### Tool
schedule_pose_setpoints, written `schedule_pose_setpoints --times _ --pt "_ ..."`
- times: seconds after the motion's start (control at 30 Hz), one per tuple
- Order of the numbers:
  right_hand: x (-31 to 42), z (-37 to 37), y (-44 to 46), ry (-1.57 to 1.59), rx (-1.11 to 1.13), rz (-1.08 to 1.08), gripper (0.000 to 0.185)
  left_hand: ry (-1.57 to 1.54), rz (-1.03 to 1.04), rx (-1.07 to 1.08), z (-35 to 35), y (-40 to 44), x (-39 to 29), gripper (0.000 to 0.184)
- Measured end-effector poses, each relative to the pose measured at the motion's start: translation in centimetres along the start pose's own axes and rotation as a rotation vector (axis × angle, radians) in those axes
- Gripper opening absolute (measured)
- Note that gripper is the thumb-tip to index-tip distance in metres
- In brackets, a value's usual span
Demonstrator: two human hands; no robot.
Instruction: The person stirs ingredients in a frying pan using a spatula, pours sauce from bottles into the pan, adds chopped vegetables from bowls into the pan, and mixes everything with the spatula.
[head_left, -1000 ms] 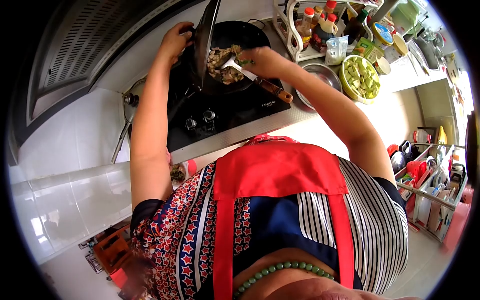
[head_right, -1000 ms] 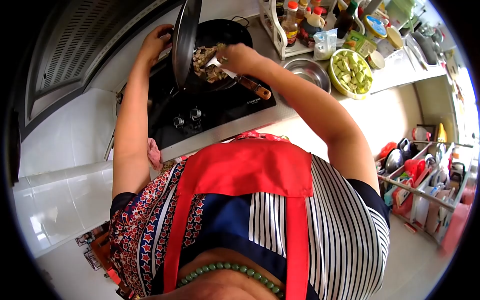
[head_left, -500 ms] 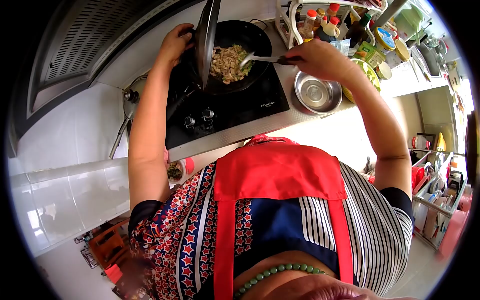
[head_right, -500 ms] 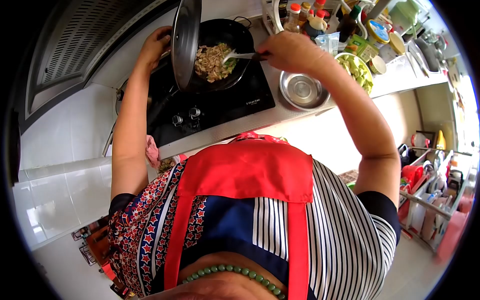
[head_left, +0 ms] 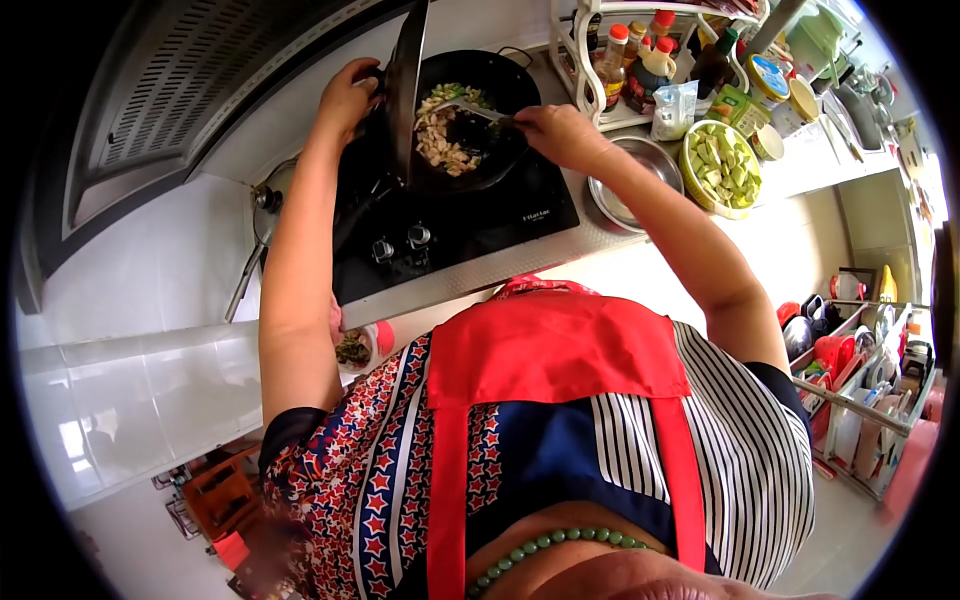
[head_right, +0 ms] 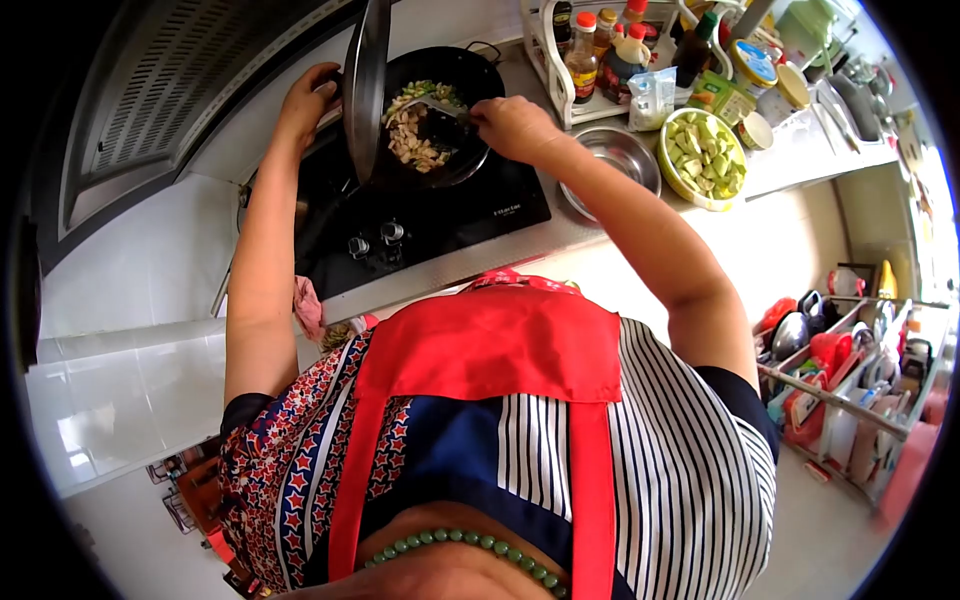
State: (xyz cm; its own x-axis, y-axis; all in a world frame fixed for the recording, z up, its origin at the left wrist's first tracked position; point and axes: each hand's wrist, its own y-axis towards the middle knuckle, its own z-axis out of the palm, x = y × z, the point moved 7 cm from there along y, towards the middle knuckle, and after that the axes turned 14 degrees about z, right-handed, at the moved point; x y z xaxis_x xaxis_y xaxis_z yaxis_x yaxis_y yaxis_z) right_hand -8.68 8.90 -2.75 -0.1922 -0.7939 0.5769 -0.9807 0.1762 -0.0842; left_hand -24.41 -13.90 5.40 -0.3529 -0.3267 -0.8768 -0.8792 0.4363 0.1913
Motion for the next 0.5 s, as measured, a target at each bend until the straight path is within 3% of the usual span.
schedule_pose_setpoints --times 0.27,0.4,0.5 --pt "0.9 4.4 -0.2 -0.109 -0.021 -0.179 0.028 0.037 0.011 0.027 -0.1 -0.1 0.4 0.032" --pt "0.7 -1.0 -2.6 -0.198 0.080 -0.122 0.025 0.023 0.020 0.030 0.3 -0.1 0.5 0.032" --pt "0.9 -6.5 -4.5 -0.143 0.132 -0.234 0.026 0.038 0.023 0.037 0.9 -0.2 0.2 0.032"
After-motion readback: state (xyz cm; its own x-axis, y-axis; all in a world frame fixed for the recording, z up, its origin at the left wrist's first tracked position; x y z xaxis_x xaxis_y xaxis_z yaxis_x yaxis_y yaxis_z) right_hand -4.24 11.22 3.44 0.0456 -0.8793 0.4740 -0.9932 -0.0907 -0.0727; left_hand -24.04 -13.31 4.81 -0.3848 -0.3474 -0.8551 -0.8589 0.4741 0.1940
